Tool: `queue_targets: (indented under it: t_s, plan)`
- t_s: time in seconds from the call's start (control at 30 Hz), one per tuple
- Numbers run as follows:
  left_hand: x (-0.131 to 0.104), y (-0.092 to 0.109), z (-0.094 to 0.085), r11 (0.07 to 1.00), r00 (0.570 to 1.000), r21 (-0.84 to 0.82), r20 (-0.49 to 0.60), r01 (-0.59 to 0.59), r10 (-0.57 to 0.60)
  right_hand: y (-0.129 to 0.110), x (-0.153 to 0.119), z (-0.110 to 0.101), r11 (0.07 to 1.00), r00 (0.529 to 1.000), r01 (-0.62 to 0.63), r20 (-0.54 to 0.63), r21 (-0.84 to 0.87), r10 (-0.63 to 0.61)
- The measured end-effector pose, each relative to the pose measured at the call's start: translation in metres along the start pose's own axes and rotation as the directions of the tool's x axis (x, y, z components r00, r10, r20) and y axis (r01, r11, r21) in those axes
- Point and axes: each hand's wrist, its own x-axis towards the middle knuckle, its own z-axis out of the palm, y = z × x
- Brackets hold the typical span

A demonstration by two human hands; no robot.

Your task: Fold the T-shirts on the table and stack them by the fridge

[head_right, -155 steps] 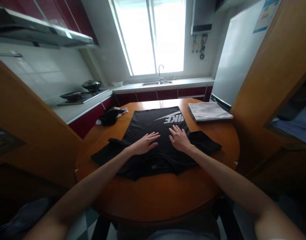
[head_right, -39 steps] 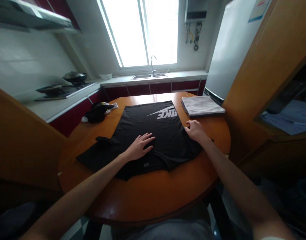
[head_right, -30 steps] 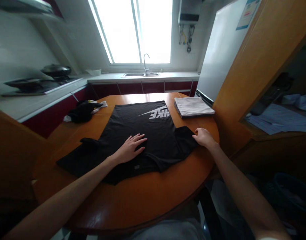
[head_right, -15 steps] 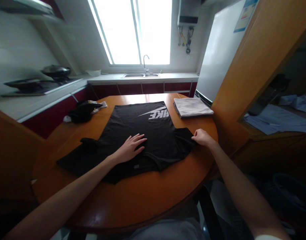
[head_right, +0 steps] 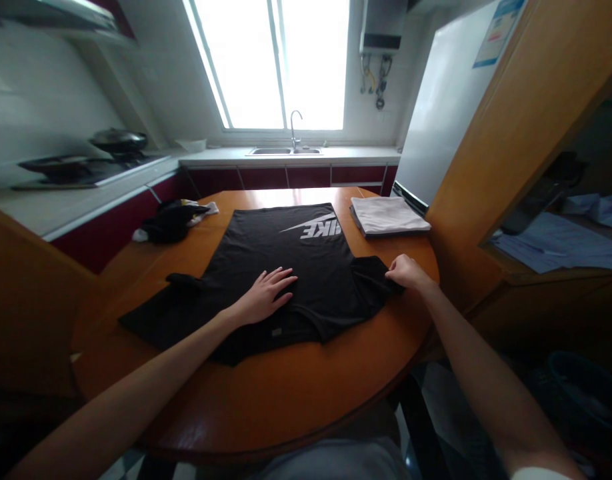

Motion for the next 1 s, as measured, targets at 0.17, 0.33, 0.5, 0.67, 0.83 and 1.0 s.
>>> queue_targets:
  t_s: [0.17,0.33,0.5,0.67,0.83,1.0]
  plan:
    - [0.000,0.001,0.000,1.000,1.000,-0.001,-0.003,0.005,-0.005,-0.028,0.002,-0.023,0.994,0.994,0.084,-0.079,0.068,-0.078]
    - [0.000,0.003,-0.003,1.000,1.000,0.012,0.005,0.010,-0.010,-0.082,0.000,-0.031,0.958,0.967,0.247,-0.095,0.144,-0.235]
    - [-0.001,0.003,-0.003,1.000,1.000,0.011,0.008,0.006,-0.006,-0.138,0.000,-0.014,0.853,0.956,0.195,0.103,0.483,-0.276]
    - [-0.002,0.003,-0.003,1.000,1.000,0.008,0.012,0.013,-0.013,-0.137,0.028,0.005,0.794,0.949,0.186,0.105,0.579,-0.299]
    - [-0.001,0.013,-0.017,1.000,0.999,-0.004,-0.035,-0.006,0.005,-0.101,0.066,0.021,0.826,0.905,0.425,-0.191,0.370,-0.380]
    - [0.002,0.040,-0.040,0.975,0.976,-0.058,-0.014,-0.216,0.216,-0.090,0.084,0.039,0.770,0.819,0.557,-0.051,0.312,-0.572]
